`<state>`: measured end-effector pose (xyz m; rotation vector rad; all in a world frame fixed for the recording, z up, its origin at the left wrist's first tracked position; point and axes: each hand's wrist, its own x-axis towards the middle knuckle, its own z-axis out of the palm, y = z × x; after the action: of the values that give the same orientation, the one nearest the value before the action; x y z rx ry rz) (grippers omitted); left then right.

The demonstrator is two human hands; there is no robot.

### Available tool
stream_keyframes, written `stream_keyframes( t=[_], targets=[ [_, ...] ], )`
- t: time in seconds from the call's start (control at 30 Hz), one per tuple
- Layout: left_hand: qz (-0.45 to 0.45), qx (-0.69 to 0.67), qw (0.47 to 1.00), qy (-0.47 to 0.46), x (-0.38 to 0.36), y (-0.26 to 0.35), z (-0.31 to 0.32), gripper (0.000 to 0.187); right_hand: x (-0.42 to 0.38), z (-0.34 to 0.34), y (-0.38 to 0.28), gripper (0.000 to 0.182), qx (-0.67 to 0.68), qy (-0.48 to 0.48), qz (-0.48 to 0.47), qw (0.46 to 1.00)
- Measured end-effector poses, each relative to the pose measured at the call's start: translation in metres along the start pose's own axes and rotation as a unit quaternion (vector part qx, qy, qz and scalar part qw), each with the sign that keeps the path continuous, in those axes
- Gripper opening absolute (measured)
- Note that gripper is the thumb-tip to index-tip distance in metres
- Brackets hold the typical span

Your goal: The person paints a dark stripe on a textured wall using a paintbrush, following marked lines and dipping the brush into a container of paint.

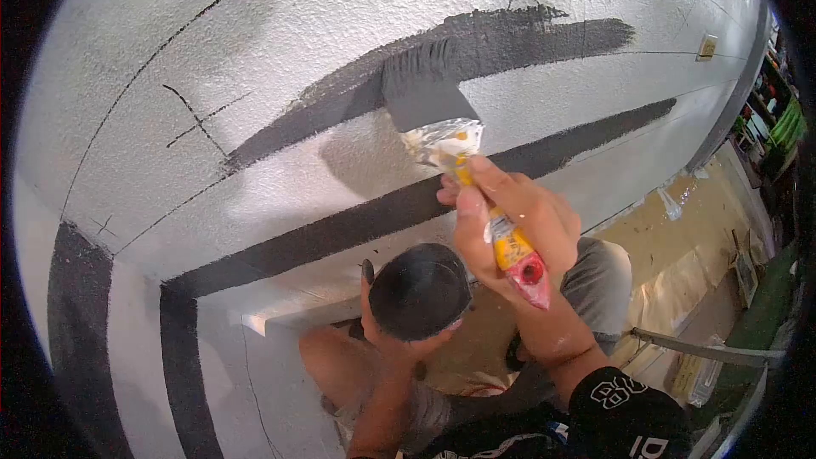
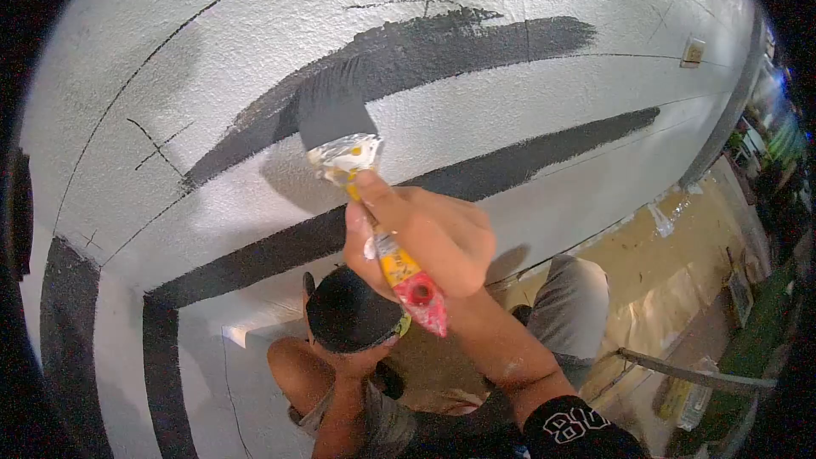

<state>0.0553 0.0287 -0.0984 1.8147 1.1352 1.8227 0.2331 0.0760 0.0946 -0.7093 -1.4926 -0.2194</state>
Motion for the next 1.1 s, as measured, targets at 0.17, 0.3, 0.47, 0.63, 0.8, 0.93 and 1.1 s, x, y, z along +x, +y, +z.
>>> stream_keyframes(
  t=[0.17,0.3,0.47,0.63,0.8,0.93,1.1],
  targets=[
    [0.0,0.068,0.997,-0.033,0.016,0.028,-0.004,0.123,-0.001,-0.013,0.025,0.018,0.035,0.134,0.067,0.988],
    [0.034,0.024,0.999,0.004,0.013,0.024,-0.001,0.124,0.009,-0.015,0.035,0.018,0.02,0.263,0.075,0.962],
    [0.05,0.035,0.998,0.007,0.021,0.041,0.001,0.124,-0.007,0.003,0.017,0.019,-0.068,0.053,0.013,0.996],
    [-0.004,0.111,0.993,0.034,-0.003,0.003,-0.023,0.123,0.002,0.008,0.003,0.021,0.01,-0.024,-0.1,0.995],
    [0.031,0.157,0.986,0.038,-0.02,-0.019,-0.039,0.12,-0.006,-0.009,0.024,0.019,-0.086,0.08,-0.007,0.993],
    [-0.053,0.053,0.995,0.069,-0.002,0.015,-0.029,0.116,0.004,-0.008,0.027,0.019,0.033,0.229,0.084,0.969],
    [0.01,0.007,0.995,0.098,0.01,0.019,-0.02,0.118,-0.003,0.009,0.009,0.023,-0.056,0.029,0.045,0.997]
  ],
)
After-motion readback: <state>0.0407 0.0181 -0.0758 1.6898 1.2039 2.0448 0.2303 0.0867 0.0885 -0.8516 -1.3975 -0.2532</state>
